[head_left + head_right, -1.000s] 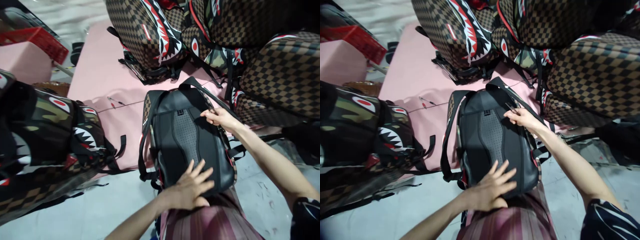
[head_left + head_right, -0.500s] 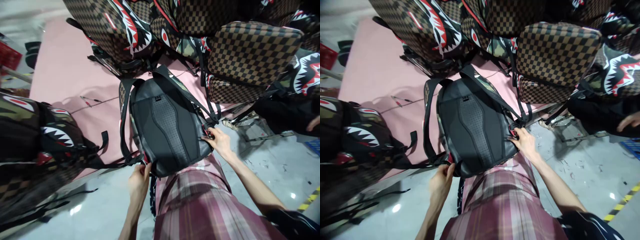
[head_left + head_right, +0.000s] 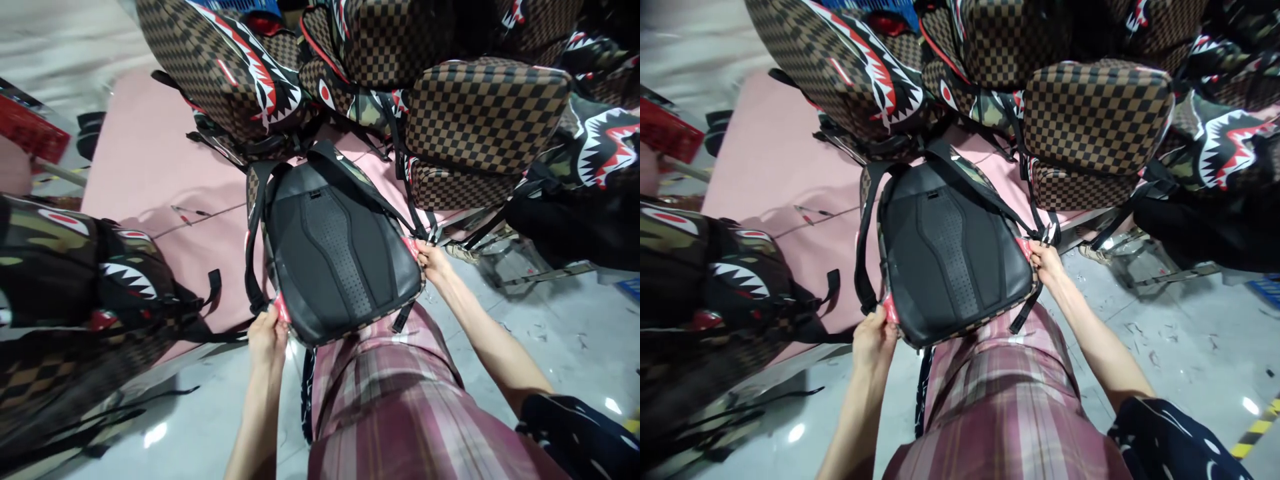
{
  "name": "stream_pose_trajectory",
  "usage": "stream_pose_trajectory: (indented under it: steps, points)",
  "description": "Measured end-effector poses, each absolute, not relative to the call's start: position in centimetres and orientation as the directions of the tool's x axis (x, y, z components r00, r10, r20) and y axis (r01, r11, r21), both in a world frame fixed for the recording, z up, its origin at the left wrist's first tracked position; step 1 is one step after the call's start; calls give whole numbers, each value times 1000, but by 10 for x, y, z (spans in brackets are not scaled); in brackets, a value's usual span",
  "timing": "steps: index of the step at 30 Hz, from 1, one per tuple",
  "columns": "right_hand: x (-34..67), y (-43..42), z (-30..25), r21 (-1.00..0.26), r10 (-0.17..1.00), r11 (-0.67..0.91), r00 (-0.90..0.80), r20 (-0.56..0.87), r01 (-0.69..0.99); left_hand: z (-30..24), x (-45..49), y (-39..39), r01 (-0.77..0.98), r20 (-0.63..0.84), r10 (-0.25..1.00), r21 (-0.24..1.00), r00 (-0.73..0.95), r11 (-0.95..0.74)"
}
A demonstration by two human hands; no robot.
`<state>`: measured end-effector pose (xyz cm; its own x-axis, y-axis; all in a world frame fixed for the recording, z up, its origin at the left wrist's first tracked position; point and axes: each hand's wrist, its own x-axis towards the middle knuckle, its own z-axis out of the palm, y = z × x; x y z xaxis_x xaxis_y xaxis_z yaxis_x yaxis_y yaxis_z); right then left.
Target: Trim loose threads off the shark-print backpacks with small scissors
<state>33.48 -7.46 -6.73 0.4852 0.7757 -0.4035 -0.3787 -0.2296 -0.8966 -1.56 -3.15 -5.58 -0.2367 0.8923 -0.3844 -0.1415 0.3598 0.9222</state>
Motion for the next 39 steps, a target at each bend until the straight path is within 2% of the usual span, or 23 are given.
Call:
stream_pose_trajectory:
  steps: [2,4,8,10,12,14,15,17,20,23,26,32,39]
  points:
    - [341,-59,-63,-903,774,-207,502,-386,-375,-48,-5,-13,-207,-402,889,909,-217,361]
    - [345,-42,-59,-915,773,-187,522,-361,-357,-44,6,8,-146,-383,898,922,-214,359]
    - [348,-23,-53,-945,770,-149,566,-296,-292,-31,9,37,145,-361,912,909,-196,391]
    - [348,-29,-53,-958,758,-135,597,-264,-252,-17,6,34,438,-287,943,836,-167,332]
    - [347,-43,-55,-984,733,-102,657,-174,-147,-2,10,22,741,-95,991,657,-99,137]
    - [345,-63,-55,-997,708,-77,705,-38,23,8,30,7,814,119,985,554,127,-172]
    - [342,-74,-55,-989,703,-88,711,25,121,10,45,1,757,196,936,552,291,-351]
    - [335,-96,-52,-942,724,-173,686,77,288,9,80,-6,579,271,760,513,591,-633]
    - [321,-123,-45,-813,794,-336,607,27,475,3,122,-5,457,227,565,392,793,-798]
    - [307,-137,-41,-719,856,-342,516,27,605,2,137,-5,435,144,494,308,857,-846]
    - [298,-141,-43,-687,879,-250,457,134,682,4,136,-15,484,110,516,229,849,-845]
    - [290,-138,-43,-621,876,-78,351,330,780,-3,135,-33,641,67,739,451,670,-621]
    - [288,-132,-39,-520,881,22,229,414,854,-4,138,-31,646,18,770,531,638,-548]
